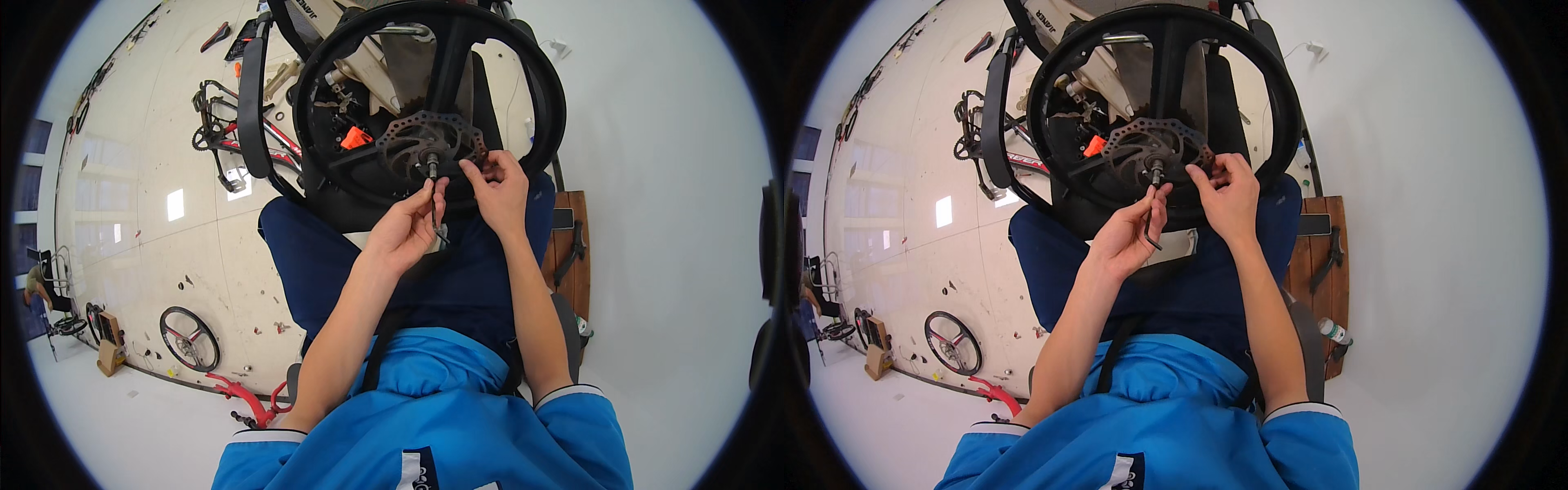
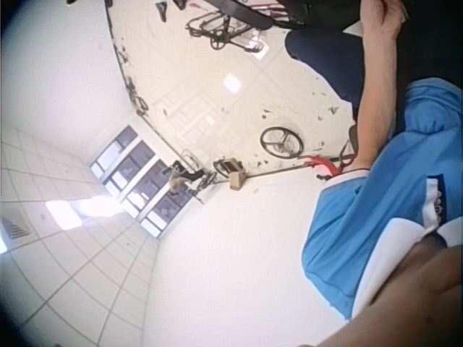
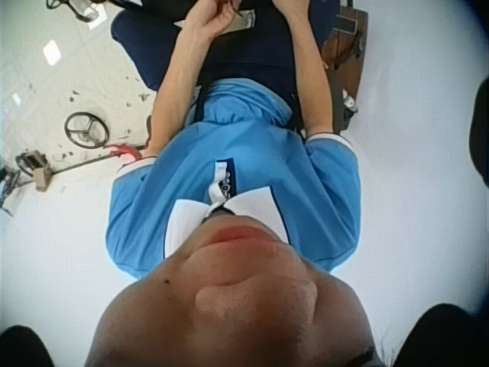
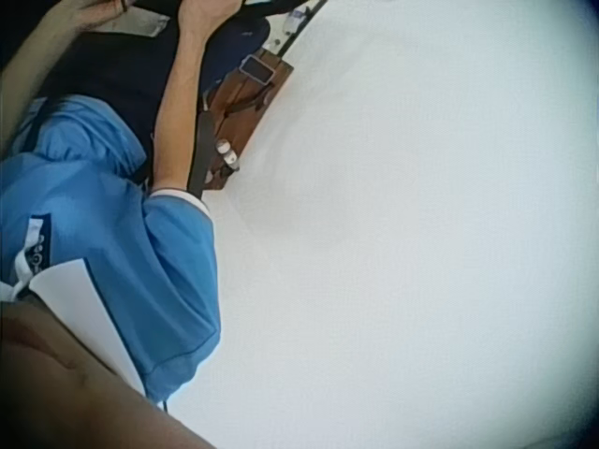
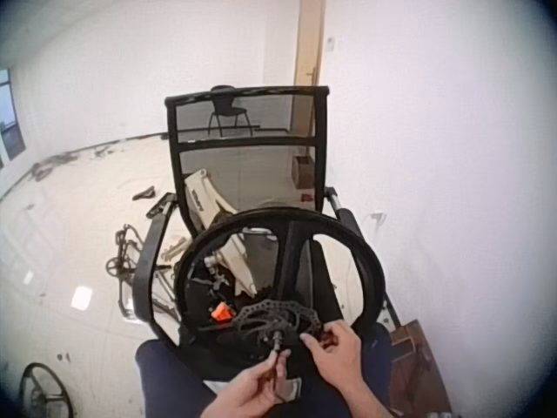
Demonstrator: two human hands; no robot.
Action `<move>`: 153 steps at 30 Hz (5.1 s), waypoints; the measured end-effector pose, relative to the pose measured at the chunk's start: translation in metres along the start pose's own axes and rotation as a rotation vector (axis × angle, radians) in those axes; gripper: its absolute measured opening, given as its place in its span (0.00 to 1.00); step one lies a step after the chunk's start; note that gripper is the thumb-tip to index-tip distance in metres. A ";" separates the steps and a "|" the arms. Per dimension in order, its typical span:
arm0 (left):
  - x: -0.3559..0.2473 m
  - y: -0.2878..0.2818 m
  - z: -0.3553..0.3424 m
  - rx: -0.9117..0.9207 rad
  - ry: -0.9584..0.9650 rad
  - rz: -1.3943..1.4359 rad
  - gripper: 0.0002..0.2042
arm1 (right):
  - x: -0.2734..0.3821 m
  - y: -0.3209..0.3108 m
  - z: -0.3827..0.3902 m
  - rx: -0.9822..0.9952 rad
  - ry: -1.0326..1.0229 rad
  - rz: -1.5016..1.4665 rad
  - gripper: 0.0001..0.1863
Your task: The person uses an Allen key to loosen and remove bolts from a bicycle disc brake rotor mounted on a chair. They remove the rotor and a small washer, then reposition the rotor and begin reinstalling the bolts.
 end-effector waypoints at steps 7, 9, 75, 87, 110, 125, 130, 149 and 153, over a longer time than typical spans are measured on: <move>-0.006 -0.010 -0.004 -0.165 0.030 -0.105 0.09 | -0.005 0.001 -0.001 0.013 0.035 -0.020 0.16; -0.003 -0.018 -0.004 -0.179 0.010 -0.168 0.08 | -0.007 0.000 0.001 0.028 0.051 0.021 0.16; -0.013 -0.014 -0.027 -0.208 0.142 -0.043 0.07 | -0.006 0.007 0.000 0.110 0.124 -0.160 0.14; -0.021 -0.016 -0.032 -0.181 0.167 -0.147 0.05 | -0.006 0.006 0.002 0.113 0.147 -0.177 0.14; -0.029 -0.014 -0.036 -0.244 0.387 -0.302 0.03 | -0.034 0.042 0.082 0.319 0.463 -0.568 0.17; -0.034 -0.009 -0.045 -0.214 0.483 -0.277 0.04 | 0.078 0.003 0.134 0.128 -0.514 0.193 0.13; -0.034 -0.007 -0.036 -0.128 0.452 -0.358 0.06 | 0.074 0.007 0.128 0.147 -0.347 -0.013 0.05; -0.116 0.027 0.016 -0.092 1.127 -1.135 0.10 | 0.030 0.033 0.136 0.244 0.513 -0.987 0.10; -0.117 0.027 0.016 -0.086 1.135 -1.123 0.10 | 0.037 0.029 0.131 0.250 0.418 -0.813 0.11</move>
Point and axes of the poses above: each hand's wrist, its own z-axis away from the middle knuckle, its own y-axis out of the palm, x = y × z, the point moved 8 cm from there along -z, towards the middle knuckle, and after that the axes turned 7 degrees about z, right-handed, at the moved point
